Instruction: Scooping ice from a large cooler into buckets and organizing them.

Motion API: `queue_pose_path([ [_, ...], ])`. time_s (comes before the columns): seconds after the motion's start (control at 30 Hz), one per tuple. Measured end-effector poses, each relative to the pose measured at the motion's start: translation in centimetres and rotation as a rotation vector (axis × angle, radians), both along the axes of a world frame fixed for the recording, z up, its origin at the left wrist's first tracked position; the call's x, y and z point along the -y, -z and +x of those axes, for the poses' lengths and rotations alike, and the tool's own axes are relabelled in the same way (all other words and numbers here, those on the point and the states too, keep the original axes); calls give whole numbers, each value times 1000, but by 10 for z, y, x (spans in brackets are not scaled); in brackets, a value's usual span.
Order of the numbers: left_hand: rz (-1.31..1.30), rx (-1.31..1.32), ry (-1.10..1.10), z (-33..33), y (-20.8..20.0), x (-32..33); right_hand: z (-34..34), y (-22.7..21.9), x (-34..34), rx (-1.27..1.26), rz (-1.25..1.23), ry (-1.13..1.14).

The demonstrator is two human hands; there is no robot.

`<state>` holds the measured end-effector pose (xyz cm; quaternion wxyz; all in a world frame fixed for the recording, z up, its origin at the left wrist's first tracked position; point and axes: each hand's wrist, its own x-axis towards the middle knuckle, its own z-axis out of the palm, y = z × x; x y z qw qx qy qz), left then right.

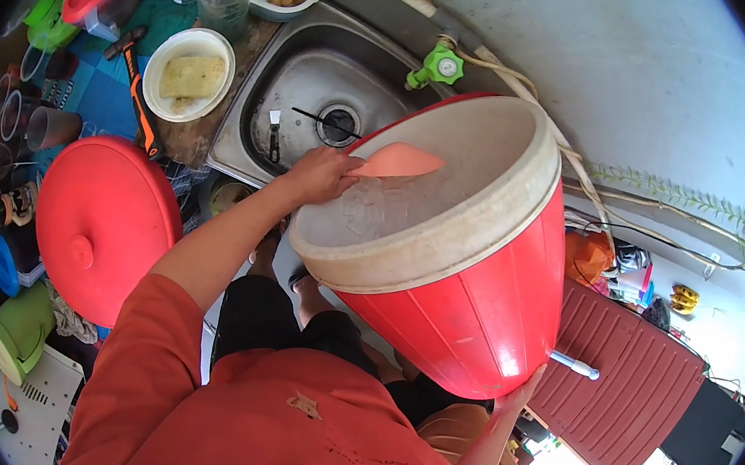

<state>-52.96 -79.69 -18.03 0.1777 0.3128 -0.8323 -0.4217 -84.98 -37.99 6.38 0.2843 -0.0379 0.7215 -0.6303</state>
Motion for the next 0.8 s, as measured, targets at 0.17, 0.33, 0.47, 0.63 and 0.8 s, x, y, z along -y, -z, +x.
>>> queue_pose_path([
  [0.17, -3, 18, 13, -6, 1, 0, -2, -9, 1, 11, -31, -47],
  [0.33, 180, -200, 36, -2, 46, 5, 25, -40, 35, -33, -66, -63],
  [0.47, 288, -184, 149, -12, 73, 18, 27, -57, 38, 1, -52, -81],
  [0.63, 344, -183, 116, -10, 118, 12, 46, -70, 56, -34, -21, 5],
  [0.8, 313, -337, 71, -17, 132, 11, 60, -80, 69, -27, -10, -5],
])
